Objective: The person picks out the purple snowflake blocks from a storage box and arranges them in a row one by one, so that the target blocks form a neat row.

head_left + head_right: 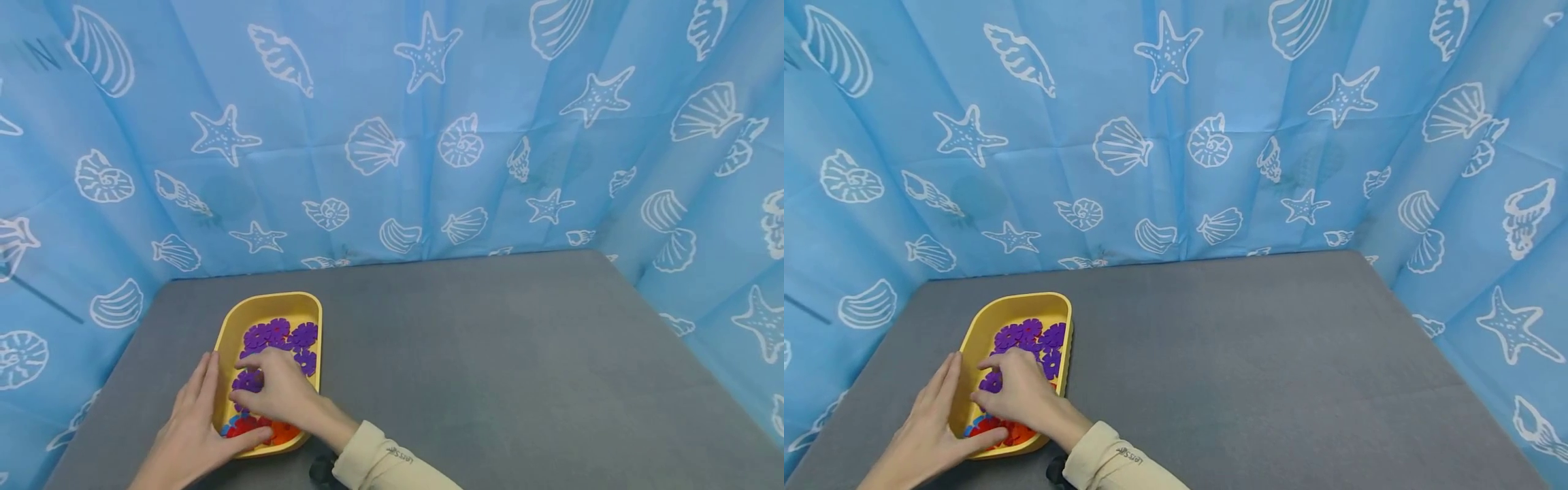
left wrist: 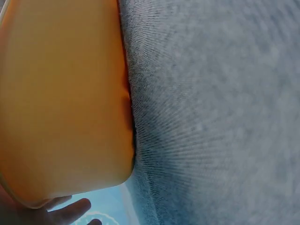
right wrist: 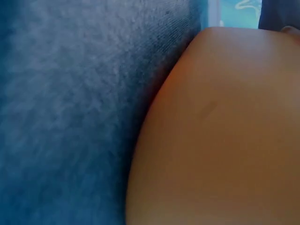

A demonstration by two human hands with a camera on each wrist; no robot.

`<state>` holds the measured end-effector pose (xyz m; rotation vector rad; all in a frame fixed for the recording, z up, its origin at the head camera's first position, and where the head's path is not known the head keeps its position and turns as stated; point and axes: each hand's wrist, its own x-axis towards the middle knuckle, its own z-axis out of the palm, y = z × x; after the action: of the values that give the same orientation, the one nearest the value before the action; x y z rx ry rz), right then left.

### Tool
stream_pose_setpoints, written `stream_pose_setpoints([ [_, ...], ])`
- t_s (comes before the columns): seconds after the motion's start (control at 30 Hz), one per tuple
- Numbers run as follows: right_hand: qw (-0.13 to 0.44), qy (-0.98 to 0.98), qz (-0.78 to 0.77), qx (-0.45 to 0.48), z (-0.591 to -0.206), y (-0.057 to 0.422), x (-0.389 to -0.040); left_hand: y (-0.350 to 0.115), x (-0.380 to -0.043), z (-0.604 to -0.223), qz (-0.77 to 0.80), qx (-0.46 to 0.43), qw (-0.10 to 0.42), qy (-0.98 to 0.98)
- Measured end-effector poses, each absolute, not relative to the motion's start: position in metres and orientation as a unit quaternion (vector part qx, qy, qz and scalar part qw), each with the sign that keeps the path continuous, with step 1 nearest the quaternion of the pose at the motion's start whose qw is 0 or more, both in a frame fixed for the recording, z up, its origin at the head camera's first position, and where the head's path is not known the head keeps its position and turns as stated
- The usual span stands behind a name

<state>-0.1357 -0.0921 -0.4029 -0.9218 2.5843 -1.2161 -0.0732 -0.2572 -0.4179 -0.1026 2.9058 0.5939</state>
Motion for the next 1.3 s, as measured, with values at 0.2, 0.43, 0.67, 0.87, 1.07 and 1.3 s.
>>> stream_pose_setpoints([
  [0.2, 0.076, 0.89, -0.359, -0.272, -0.409, -0.101, -0.142, -0.258, -0.076, -0.418, 0.213, -0.047, 0.124, 0.968],
  [0.43, 0.098, 0.914, -0.328, -0.218, -0.412, -0.107, -0.144, -0.259, -0.077, -0.417, 0.218, -0.049, 0.129, 0.966],
  [0.67, 0.091, 0.945, -0.251, -0.192, -0.416, -0.116, -0.14, -0.26, -0.077, -0.42, 0.227, -0.061, 0.147, 0.961],
  [0.87, 0.083, 0.949, -0.235, -0.193, -0.418, -0.118, -0.14, -0.265, -0.072, -0.423, 0.221, -0.028, 0.114, 0.968],
  [1.07, 0.094, 0.943, -0.254, -0.194, -0.418, -0.117, -0.141, -0.269, -0.07, -0.423, 0.224, -0.013, 0.119, 0.967],
  [1.3, 0.114, 0.926, -0.282, -0.225, -0.417, -0.116, -0.144, -0.269, -0.071, -0.421, 0.227, -0.022, 0.133, 0.964],
])
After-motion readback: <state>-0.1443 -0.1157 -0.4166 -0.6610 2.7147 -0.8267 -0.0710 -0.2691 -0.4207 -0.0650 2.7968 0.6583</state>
